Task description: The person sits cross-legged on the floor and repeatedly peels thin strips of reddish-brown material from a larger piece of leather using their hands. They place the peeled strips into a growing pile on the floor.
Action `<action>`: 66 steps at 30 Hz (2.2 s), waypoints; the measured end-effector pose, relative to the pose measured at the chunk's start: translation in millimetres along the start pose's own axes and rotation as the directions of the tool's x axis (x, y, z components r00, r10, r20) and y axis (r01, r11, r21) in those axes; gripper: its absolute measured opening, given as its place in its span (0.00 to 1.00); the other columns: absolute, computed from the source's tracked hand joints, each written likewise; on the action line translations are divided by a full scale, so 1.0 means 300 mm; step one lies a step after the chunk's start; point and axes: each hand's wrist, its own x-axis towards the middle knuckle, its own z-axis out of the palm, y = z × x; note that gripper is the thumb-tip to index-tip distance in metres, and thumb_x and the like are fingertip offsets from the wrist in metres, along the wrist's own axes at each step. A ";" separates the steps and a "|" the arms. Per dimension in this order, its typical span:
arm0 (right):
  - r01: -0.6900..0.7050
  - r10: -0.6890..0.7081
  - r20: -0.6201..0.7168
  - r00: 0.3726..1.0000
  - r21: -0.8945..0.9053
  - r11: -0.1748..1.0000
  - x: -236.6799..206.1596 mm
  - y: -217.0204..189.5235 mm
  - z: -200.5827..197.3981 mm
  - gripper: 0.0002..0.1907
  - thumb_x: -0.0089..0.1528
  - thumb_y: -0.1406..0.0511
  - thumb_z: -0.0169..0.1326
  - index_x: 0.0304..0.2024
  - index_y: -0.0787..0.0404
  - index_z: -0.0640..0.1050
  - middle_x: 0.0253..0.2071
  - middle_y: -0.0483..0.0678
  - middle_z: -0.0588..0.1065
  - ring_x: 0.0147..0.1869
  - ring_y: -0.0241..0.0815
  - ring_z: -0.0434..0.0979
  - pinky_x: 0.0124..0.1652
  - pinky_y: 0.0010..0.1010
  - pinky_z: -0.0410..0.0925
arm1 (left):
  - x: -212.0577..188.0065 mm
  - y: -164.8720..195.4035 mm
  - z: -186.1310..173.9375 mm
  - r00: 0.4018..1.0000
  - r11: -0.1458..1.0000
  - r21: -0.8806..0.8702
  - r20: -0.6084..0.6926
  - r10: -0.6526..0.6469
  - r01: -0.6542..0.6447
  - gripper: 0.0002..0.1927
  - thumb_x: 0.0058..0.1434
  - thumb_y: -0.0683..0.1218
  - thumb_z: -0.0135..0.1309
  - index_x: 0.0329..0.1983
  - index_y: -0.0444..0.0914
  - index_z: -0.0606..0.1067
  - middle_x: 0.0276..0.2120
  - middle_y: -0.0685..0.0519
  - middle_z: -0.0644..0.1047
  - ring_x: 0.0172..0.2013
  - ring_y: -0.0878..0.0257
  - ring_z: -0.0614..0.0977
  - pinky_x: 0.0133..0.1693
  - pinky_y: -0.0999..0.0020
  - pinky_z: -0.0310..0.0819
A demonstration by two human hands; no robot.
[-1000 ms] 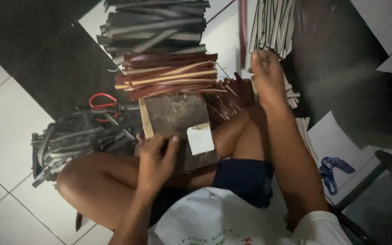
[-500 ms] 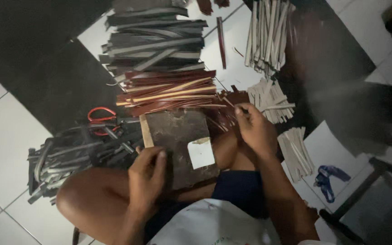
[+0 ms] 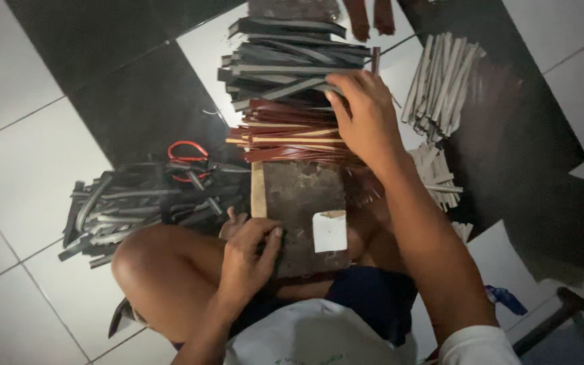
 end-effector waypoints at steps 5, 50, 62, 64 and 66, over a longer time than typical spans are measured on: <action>0.138 -0.137 0.021 0.990 -0.208 0.968 0.103 -0.013 0.111 0.14 0.67 0.67 0.62 0.54 0.64 0.80 0.48 0.54 0.76 0.51 0.54 0.75 0.50 0.47 0.68 | 0.006 -0.012 -0.058 0.996 0.997 0.059 -0.072 0.061 -0.057 0.05 0.62 0.39 0.59 0.40 0.36 0.79 0.33 0.48 0.80 0.33 0.52 0.79 0.48 0.57 0.72; 0.044 -0.053 0.144 0.988 0.064 0.997 -0.288 -0.294 -0.063 0.09 0.77 0.70 0.56 0.49 0.70 0.69 0.48 0.57 0.78 0.47 0.43 0.82 0.42 0.32 0.74 | 0.033 -0.205 -0.012 0.957 0.951 -0.191 -0.108 -0.268 0.244 0.10 0.64 0.45 0.59 0.48 0.40 0.79 0.38 0.56 0.80 0.33 0.66 0.78 0.43 0.66 0.73; -0.687 0.379 0.636 0.672 0.344 0.640 -0.418 -0.334 0.067 0.09 0.68 0.64 0.56 0.46 0.64 0.79 0.34 0.43 0.78 0.33 0.28 0.74 0.31 0.21 0.68 | 0.030 -0.231 -0.017 0.953 0.938 -0.200 -0.053 -0.300 0.284 0.08 0.66 0.43 0.59 0.47 0.40 0.80 0.34 0.59 0.80 0.29 0.71 0.76 0.50 0.72 0.68; -0.704 0.389 0.654 0.649 0.321 0.633 -0.401 -0.326 0.089 0.10 0.67 0.64 0.56 0.47 0.64 0.79 0.35 0.43 0.79 0.33 0.27 0.74 0.30 0.21 0.69 | 0.032 -0.227 -0.021 0.950 0.927 -0.242 -0.047 -0.307 0.288 0.08 0.66 0.43 0.58 0.48 0.38 0.80 0.34 0.59 0.80 0.29 0.72 0.75 0.43 0.75 0.69; -0.700 0.388 0.655 0.649 0.314 0.641 -0.385 -0.325 0.102 0.10 0.67 0.64 0.57 0.47 0.64 0.80 0.35 0.43 0.80 0.33 0.26 0.75 0.30 0.20 0.69 | 0.036 -0.222 -0.027 0.951 0.926 -0.255 -0.057 -0.302 0.279 0.09 0.66 0.43 0.59 0.48 0.37 0.80 0.33 0.59 0.79 0.29 0.73 0.74 0.36 0.78 0.70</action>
